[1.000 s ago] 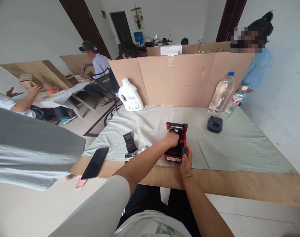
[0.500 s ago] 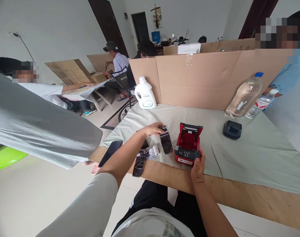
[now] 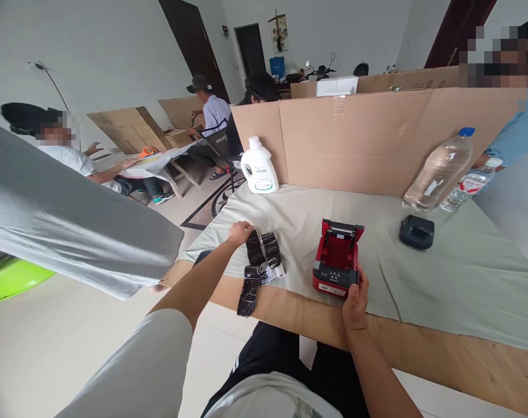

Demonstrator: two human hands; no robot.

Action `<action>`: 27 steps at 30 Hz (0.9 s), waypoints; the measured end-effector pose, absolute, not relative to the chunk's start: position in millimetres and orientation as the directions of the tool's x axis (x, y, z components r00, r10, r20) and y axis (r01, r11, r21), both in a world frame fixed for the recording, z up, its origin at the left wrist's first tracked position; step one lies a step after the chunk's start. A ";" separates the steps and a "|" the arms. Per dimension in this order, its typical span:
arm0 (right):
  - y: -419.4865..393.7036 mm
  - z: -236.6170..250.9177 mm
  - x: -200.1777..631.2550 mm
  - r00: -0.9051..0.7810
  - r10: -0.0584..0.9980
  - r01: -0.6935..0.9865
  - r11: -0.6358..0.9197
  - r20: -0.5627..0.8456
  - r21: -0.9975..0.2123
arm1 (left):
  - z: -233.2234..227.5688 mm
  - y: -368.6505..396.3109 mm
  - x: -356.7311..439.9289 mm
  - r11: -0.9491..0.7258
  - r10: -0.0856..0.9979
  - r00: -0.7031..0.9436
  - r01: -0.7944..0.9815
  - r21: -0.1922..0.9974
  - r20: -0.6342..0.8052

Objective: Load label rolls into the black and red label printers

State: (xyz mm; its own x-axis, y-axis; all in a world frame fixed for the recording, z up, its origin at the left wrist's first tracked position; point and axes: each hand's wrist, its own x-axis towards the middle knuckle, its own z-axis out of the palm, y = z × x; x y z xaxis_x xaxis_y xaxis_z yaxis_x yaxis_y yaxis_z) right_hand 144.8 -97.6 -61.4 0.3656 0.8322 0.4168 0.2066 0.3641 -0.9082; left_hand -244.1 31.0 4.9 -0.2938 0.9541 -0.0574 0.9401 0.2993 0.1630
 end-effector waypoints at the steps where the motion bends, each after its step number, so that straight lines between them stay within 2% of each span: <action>1: -97.5 -61.2 144.7 0.369 0.832 0.209 0.360 0.414 -0.909 | 1.9 27.0 -256.4 0.406 0.914 -0.401 0.907 0.109 -0.065; 4: -97.3 -60.3 144.5 0.375 0.825 0.208 0.369 0.422 -0.906 | -8.7 14.5 -286.4 0.552 0.825 -0.550 0.834 -0.021 -0.129; 8: -97.5 -59.7 145.0 0.366 0.828 0.214 0.369 0.425 -0.904 | -19.6 5.0 -302.7 0.512 0.829 -0.512 0.857 -0.064 -0.224; 16: -99.8 -57.9 145.7 0.361 0.846 0.216 0.333 0.392 -0.918 | -11.1 -3.0 -310.6 0.482 0.829 -0.500 0.866 -0.134 -0.249; 20: -98.6 -59.5 145.6 0.368 0.843 0.211 0.334 0.391 -0.919 | -1.8 3.9 -299.5 0.490 0.840 -0.507 0.862 -0.133 -0.192; 23: -97.0 -61.1 145.8 0.366 0.836 0.198 0.360 0.410 -0.912 | 2.5 13.7 -279.2 0.400 0.904 -0.403 0.915 -0.047 -0.145; 25: -96.5 -61.2 145.8 0.363 0.834 0.200 0.366 0.415 -0.909 | 3.4 18.0 -266.0 0.312 0.935 -0.305 0.950 0.013 -0.183; 27: -96.5 -60.8 145.4 0.363 0.838 0.201 0.356 0.407 -0.913 | 4.4 19.4 -257.4 0.271 0.936 -0.258 0.962 0.025 -0.238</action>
